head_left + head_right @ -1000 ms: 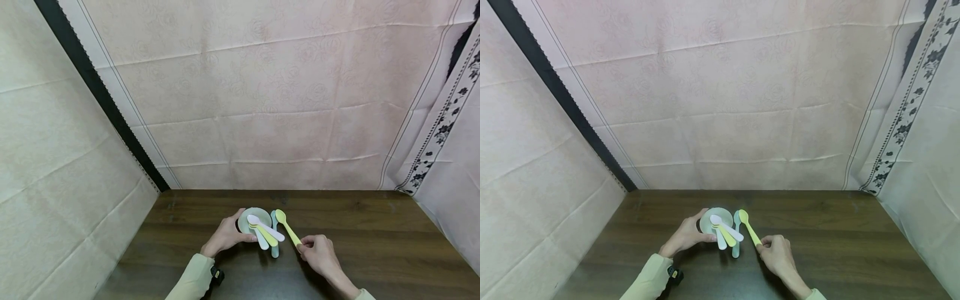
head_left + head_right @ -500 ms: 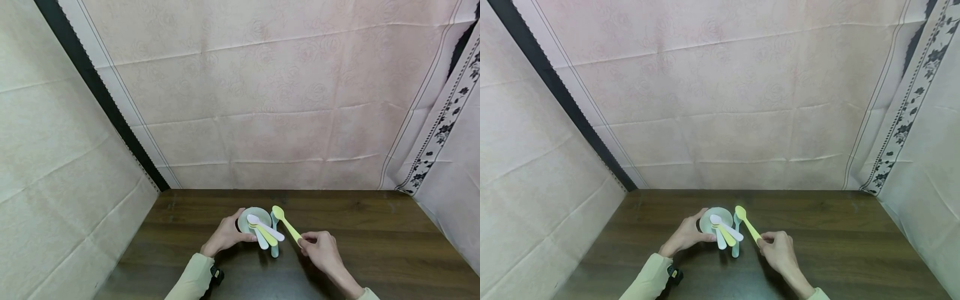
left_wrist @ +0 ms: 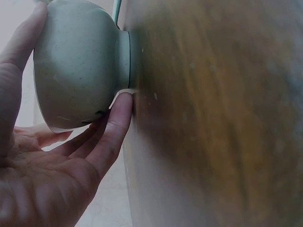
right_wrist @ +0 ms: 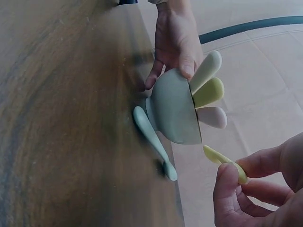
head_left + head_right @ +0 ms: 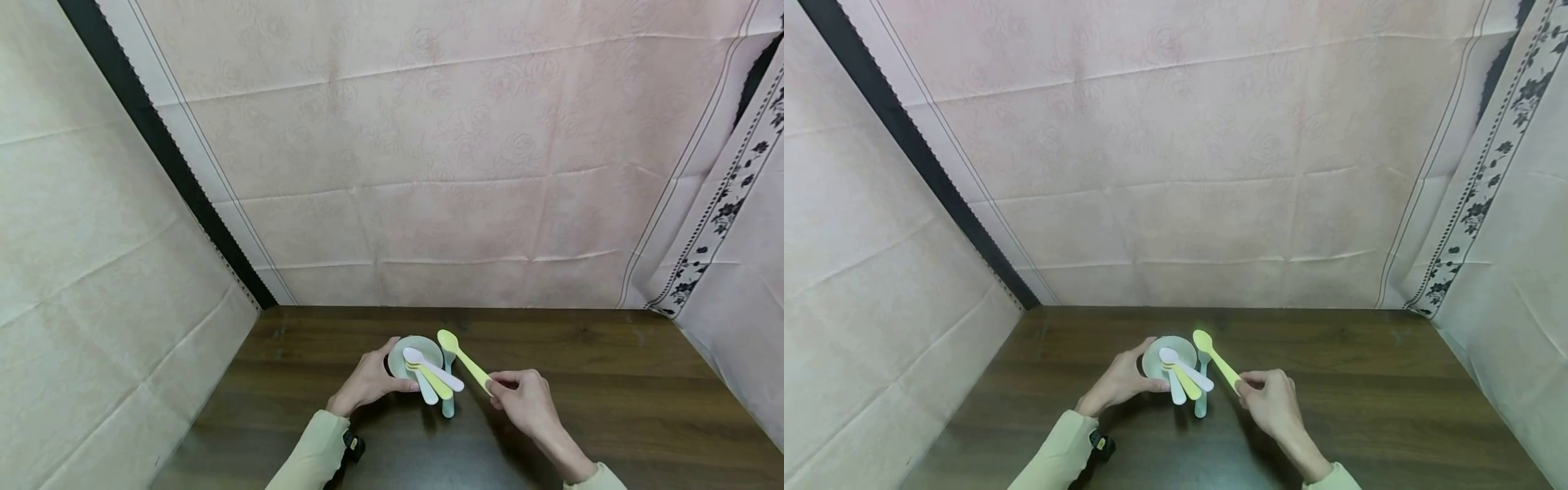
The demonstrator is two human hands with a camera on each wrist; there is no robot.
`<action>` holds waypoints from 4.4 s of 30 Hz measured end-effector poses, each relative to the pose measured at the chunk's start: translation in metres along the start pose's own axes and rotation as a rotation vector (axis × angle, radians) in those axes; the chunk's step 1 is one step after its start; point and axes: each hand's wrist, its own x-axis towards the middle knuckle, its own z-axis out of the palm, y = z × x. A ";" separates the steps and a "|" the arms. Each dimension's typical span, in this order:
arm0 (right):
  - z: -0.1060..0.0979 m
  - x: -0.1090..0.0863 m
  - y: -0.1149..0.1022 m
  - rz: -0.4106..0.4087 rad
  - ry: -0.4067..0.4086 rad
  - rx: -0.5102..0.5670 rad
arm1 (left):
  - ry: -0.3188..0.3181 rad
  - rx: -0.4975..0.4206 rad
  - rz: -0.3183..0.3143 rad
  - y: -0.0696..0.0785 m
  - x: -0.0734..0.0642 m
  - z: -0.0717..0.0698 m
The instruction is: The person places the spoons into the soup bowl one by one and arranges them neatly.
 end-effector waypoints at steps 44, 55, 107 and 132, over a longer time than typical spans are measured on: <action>0.022 0.019 -0.025 -0.035 -0.128 0.088 | -0.013 0.006 -0.010 -0.001 0.002 -0.001; 0.027 0.022 -0.024 -0.037 -0.138 0.111 | -0.004 0.005 0.001 0.001 0.003 -0.001; 0.031 0.017 -0.006 0.036 -0.136 0.208 | -0.012 -0.008 -0.008 -0.001 0.001 0.001; 0.032 -0.004 0.008 0.012 -0.098 0.046 | -0.011 -0.011 0.006 -0.003 0.000 0.001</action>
